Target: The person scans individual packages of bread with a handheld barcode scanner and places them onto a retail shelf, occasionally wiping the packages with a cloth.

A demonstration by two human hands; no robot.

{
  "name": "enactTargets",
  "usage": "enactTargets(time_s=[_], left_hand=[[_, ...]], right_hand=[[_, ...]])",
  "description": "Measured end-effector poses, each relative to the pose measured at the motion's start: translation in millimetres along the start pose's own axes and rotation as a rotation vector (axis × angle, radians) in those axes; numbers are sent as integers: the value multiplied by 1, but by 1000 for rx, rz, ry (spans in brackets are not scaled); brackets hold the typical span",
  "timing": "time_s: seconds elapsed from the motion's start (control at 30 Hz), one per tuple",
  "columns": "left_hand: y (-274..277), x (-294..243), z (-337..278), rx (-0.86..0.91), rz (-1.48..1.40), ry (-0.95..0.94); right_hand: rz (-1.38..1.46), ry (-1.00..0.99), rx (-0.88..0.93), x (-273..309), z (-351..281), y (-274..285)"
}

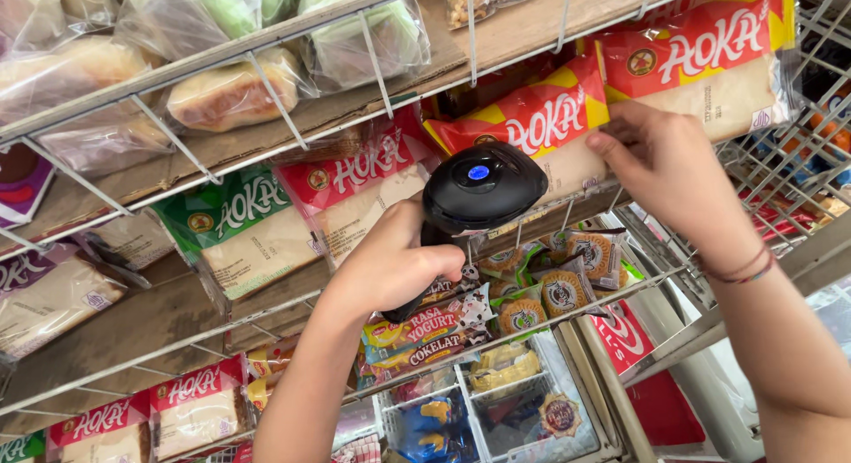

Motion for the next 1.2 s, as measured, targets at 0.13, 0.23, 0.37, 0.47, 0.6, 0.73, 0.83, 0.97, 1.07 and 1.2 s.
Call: enactTargets(time_s=[0.13,0.23,0.37,0.47,0.6,0.73,0.83,0.97,1.07,1.2], left_hand=[[-1,-3,0,4,12,7],[-5,-7,-3,36,-24,-25],[-6,-13,-7,0,-2,-50],[-5,-20,-12,-68,-1,-71],[1,-40,-50,-290,85,-388],[3,-19,-123,-269,-77,-433],[3,25,-183,-202,-206,-279],[-8,104,-273,-234,-70,-258],[-31,221,-325,-217,-316,391],[-44,306,-379,-586,-175,363]], right_hand=[[27,60,-103,7,-5,4],[-40,26,-52,3,-6,2],[-44,-1,29,-1,-2,-1],[-34,70,-18,6,-6,2],[-93,304,-283,25,-34,10],[211,83,-401,-22,-88,-12],[365,-46,-289,-81,-121,-53],[391,-86,-128,-71,-224,-112],[416,-106,-36,-15,-261,-151],[486,49,104,98,-302,-233]])
Point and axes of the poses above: each hand's wrist, its own z-axis towards the middle knuckle, its own y-axis out of the back of the hand, x = y × z, the point moved 7 cm from there along z, towards the middle knuckle, and after that the axes turned 6 degrees about y, right-handed, at the moved point
